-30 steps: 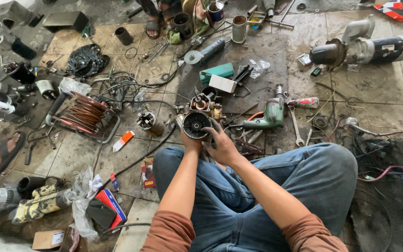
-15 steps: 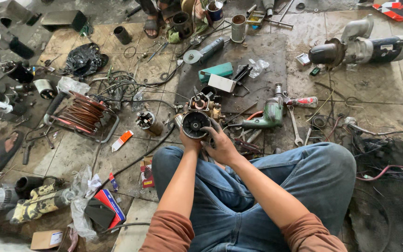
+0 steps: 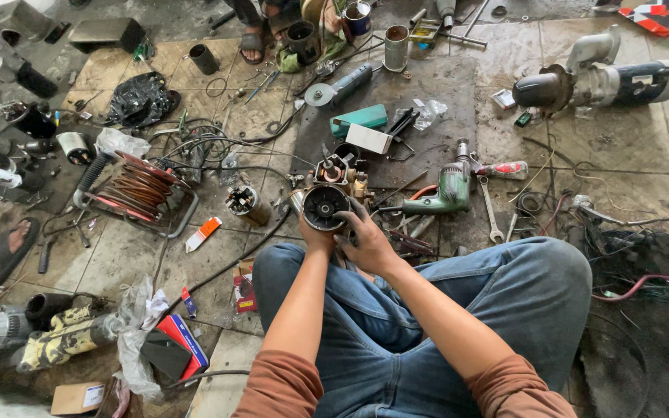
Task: The person sits on the floor and works on a disassembled electric motor. They use a metal rod to push out a component from a yellow housing and then use pliers to adjust a small part inside the housing.
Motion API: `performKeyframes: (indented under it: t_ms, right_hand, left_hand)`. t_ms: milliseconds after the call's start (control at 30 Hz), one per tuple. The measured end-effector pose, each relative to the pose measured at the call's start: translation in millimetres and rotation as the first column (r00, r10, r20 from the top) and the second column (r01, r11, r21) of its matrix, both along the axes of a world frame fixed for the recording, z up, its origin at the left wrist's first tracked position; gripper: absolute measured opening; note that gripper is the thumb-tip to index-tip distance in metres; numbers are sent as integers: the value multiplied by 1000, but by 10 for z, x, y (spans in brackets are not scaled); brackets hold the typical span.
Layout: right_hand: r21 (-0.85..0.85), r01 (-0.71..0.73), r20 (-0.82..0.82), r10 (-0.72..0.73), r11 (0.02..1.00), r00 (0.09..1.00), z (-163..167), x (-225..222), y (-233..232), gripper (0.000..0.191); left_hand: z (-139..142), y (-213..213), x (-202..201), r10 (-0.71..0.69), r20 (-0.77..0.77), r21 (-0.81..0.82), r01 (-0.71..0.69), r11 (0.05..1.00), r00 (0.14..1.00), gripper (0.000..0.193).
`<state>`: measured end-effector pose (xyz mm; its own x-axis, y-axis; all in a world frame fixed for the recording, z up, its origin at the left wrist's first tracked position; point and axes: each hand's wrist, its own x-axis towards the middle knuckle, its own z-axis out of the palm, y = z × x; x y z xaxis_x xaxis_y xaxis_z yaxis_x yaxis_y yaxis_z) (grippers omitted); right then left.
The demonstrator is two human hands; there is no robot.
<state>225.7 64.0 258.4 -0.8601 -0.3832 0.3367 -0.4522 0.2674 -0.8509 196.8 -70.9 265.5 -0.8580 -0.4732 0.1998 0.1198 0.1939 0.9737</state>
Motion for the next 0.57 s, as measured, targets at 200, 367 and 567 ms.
performKeyframes:
  t_ms: [200, 367, 567]
  right_hand:
    - [-11, -4, -36, 4, 1000, 999, -33, -21, 3, 51]
    - [-18, -6, -46, 5, 1000, 999, -36, -24, 0, 51]
    - [-8, -9, -34, 9, 1000, 999, -35, -16, -1, 51]
  left_hand:
    - [-24, 12, -33, -10, 1, 126, 10, 992, 1000, 63]
    - [-26, -9, -25, 19, 6, -74, -18, 997, 1000, 70]
    - [-27, -17, -27, 32, 77, -61, -28, 998, 997, 64]
